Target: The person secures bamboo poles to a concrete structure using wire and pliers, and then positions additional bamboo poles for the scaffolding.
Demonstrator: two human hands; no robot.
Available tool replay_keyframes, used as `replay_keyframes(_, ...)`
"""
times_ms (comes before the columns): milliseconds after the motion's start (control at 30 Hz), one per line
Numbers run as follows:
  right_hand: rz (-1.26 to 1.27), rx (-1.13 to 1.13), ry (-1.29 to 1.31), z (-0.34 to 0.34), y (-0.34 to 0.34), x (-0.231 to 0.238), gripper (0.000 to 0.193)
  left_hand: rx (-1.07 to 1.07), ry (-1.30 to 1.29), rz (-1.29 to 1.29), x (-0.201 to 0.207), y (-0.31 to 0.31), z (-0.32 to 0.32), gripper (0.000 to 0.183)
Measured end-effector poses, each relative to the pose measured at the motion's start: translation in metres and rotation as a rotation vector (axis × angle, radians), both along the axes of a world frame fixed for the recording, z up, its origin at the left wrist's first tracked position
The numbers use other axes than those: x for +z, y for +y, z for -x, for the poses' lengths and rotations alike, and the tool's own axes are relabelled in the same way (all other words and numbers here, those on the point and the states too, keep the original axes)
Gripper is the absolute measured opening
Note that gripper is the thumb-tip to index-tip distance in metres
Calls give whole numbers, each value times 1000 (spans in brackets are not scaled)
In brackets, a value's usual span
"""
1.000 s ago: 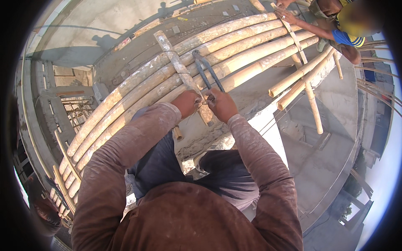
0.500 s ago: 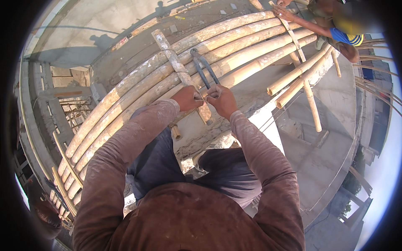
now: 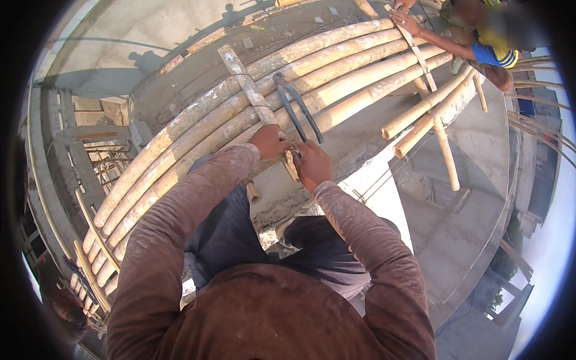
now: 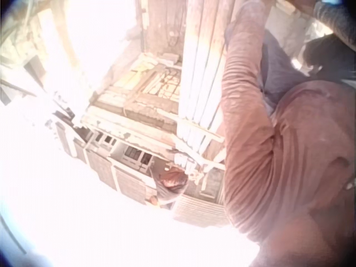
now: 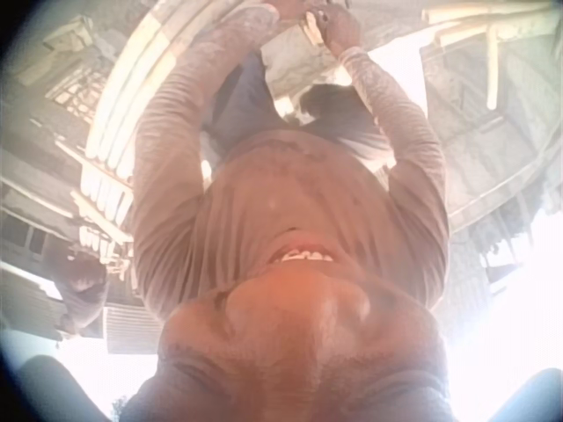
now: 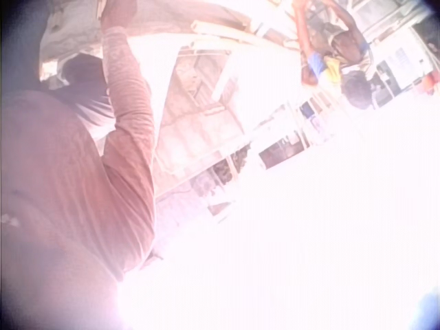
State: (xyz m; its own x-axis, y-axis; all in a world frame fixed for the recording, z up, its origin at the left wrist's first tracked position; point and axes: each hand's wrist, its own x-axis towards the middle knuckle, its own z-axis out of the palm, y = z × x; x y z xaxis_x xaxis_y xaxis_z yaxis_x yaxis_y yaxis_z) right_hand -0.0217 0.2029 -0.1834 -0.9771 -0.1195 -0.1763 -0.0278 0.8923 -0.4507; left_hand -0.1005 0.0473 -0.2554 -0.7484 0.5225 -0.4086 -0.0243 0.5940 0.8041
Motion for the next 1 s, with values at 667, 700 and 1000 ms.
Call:
replay_keyframes(667,-495,937,195,41,1,5,15,62,-4,-12,-11,-6,7,30)
replay_keyframes(700,-503,951,224,44,5,7,15,18,-9,8,-4,-1,10,30)
replay_keyframes(1000,-361,1051,477,51,-2,8,22,111,-106,-50,-24,-6,32,25)
